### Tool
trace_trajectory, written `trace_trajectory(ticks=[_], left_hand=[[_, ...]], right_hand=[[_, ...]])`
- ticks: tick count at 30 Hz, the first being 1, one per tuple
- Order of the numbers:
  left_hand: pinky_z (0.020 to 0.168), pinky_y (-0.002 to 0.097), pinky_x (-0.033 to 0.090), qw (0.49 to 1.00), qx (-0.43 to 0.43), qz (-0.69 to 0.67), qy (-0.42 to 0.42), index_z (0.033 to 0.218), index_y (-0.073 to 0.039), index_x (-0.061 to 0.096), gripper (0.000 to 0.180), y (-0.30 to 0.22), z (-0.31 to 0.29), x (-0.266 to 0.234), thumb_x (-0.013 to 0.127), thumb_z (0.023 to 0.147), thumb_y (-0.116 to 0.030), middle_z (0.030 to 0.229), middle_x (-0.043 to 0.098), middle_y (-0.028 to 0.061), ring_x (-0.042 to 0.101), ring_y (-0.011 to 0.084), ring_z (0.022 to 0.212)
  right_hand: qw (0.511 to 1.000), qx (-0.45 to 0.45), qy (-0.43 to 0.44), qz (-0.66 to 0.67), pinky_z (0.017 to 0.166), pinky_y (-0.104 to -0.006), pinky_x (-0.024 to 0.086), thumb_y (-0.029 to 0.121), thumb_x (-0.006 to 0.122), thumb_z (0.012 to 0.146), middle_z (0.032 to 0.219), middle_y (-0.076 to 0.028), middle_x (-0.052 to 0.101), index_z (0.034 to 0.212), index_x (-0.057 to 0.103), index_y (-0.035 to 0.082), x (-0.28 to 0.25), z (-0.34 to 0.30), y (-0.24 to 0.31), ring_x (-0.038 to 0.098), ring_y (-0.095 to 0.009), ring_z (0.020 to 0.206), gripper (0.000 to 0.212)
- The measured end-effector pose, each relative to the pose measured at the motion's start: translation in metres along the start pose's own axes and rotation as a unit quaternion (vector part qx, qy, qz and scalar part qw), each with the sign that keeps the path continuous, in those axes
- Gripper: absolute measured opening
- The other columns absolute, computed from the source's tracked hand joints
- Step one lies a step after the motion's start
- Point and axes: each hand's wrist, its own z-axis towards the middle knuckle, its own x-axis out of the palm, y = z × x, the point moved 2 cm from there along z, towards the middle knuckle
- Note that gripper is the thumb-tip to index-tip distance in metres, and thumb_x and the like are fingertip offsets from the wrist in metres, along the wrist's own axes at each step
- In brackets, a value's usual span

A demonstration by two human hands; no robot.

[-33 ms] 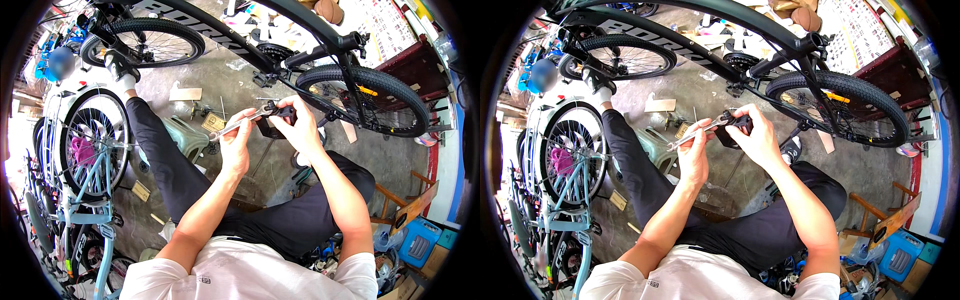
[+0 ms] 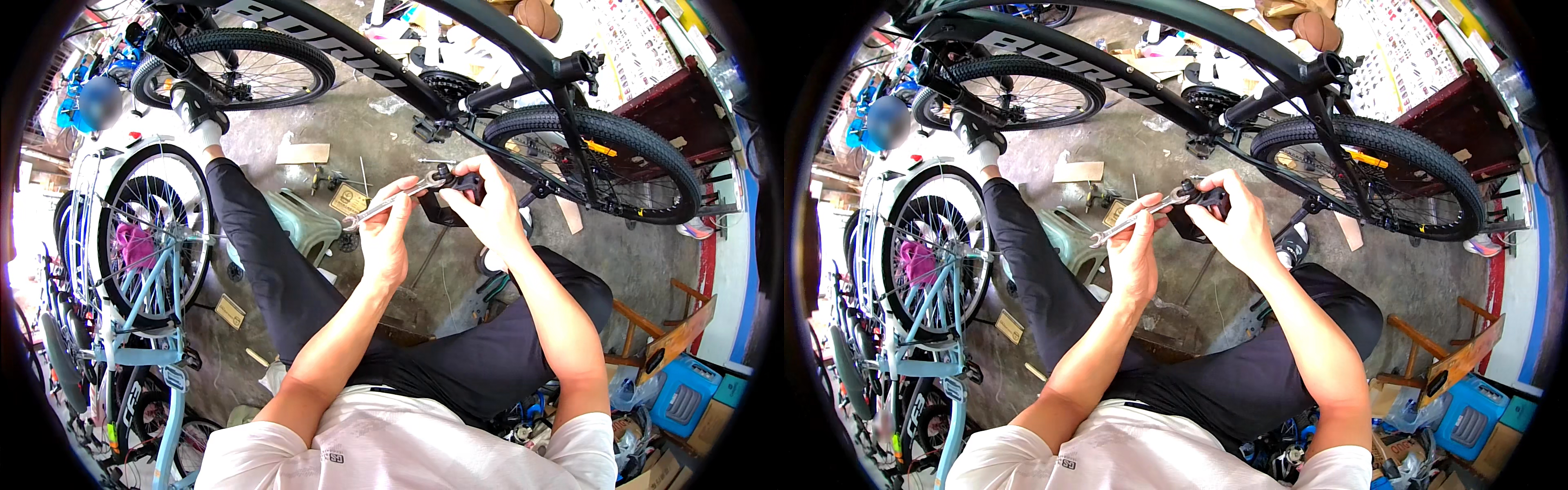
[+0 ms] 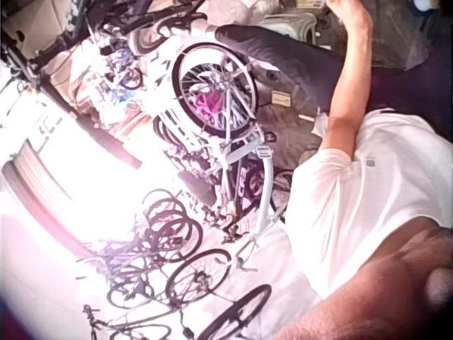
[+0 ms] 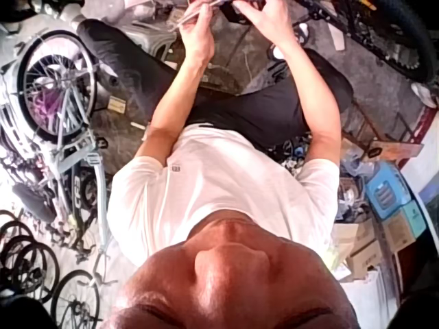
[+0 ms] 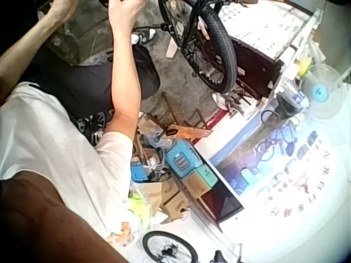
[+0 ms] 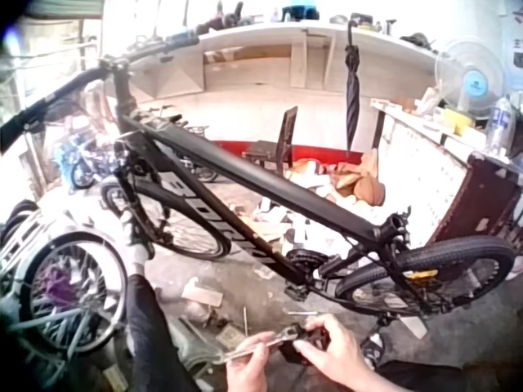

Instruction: The person unwraps bicycle pedals from plastic packaging, then attaches a pedal to the bicycle crank arm and tightens it using a wrench.

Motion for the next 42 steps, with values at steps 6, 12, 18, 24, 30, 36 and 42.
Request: trace_trajectory(ticks=[6, 12, 18, 24, 30, 36, 42], left_hand=[[0.098, 0.0318, 0.048, 0.999, 0.004, 0.037, -0.022, 0.129, 0.0, 0.066, 0.031, 0.002, -0.01, 0.003, 0.065, 0.103, -0.017, 0.125, 0.069, 0.0089, 0.064, 0.0168, 0.116], [0.094, 0.0324, 0.048, 0.961, 0.145, 0.232, -0.032, 0.124, 0.0, 0.07, 0.026, 0.001, -0.019, 0.012, 0.067, 0.101, -0.012, 0.113, 0.067, 0.0097, 0.06, 0.0195, 0.106], [0.095, 0.0339, 0.05, 0.905, 0.231, 0.356, -0.02, 0.126, 0.002, 0.069, 0.03, -0.009, -0.025, 0.025, 0.07, 0.098, -0.009, 0.115, 0.067, 0.0151, 0.063, 0.0243, 0.107], [0.098, 0.0344, 0.049, 0.898, 0.218, 0.38, -0.032, 0.13, 0.0, 0.067, 0.034, -0.006, -0.033, 0.035, 0.07, 0.098, -0.01, 0.119, 0.068, 0.0145, 0.064, 0.0237, 0.111], [0.103, 0.0327, 0.045, 0.981, 0.058, 0.184, 0.032, 0.132, 0.004, 0.065, 0.038, -0.007, -0.01, 0.011, 0.063, 0.101, -0.017, 0.121, 0.07, 0.0121, 0.062, 0.018, 0.115], [0.099, 0.032, 0.045, 0.993, 0.01, 0.109, 0.052, 0.13, 0.006, 0.065, 0.045, -0.011, 0.003, 0.001, 0.07, 0.094, -0.021, 0.124, 0.07, 0.013, 0.065, 0.0206, 0.115], [0.095, 0.0322, 0.046, 0.989, -0.083, -0.011, 0.122, 0.128, 0.005, 0.067, 0.049, -0.015, 0.021, -0.019, 0.073, 0.088, -0.022, 0.119, 0.072, 0.0135, 0.065, 0.0204, 0.111]], right_hand=[[0.999, -0.043, -0.026, -0.003, 0.062, -0.0285, 0.049, 0.014, 0.079, 0.087, 0.084, -0.003, 0.069, 0.108, 0.06, 0.007, 0.002, -0.004, 0.008, 0.062, -0.011, 0.065, 0.029], [0.996, -0.067, -0.05, -0.016, 0.061, -0.0296, 0.051, 0.009, 0.079, 0.086, 0.087, -0.005, 0.071, 0.109, 0.06, 0.006, 0.005, -0.007, 0.009, 0.064, -0.013, 0.064, 0.03], [0.993, -0.082, -0.078, -0.038, 0.058, -0.0299, 0.05, 0.006, 0.08, 0.084, 0.085, -0.007, 0.07, 0.109, 0.06, 0.006, 0.006, -0.009, 0.01, 0.065, -0.015, 0.063, 0.032], [0.988, -0.102, -0.1, -0.063, 0.057, -0.03, 0.05, 0.007, 0.081, 0.083, 0.083, -0.007, 0.07, 0.108, 0.061, 0.007, 0.006, -0.009, 0.009, 0.064, -0.015, 0.061, 0.032], [0.991, -0.082, -0.091, -0.045, 0.057, -0.0317, 0.051, 0.009, 0.08, 0.084, 0.081, -0.006, 0.07, 0.108, 0.061, 0.007, 0.004, -0.009, 0.01, 0.065, -0.017, 0.061, 0.031], [0.988, -0.116, -0.096, -0.04, 0.059, -0.0307, 0.052, 0.01, 0.08, 0.084, 0.084, -0.007, 0.072, 0.106, 0.061, 0.007, 0.002, -0.007, 0.01, 0.066, -0.016, 0.063, 0.029], [0.992, -0.105, -0.049, -0.039, 0.06, -0.0305, 0.051, 0.011, 0.081, 0.084, 0.086, -0.007, 0.072, 0.104, 0.06, 0.006, -0.001, -0.008, 0.011, 0.066, -0.015, 0.064, 0.029]])
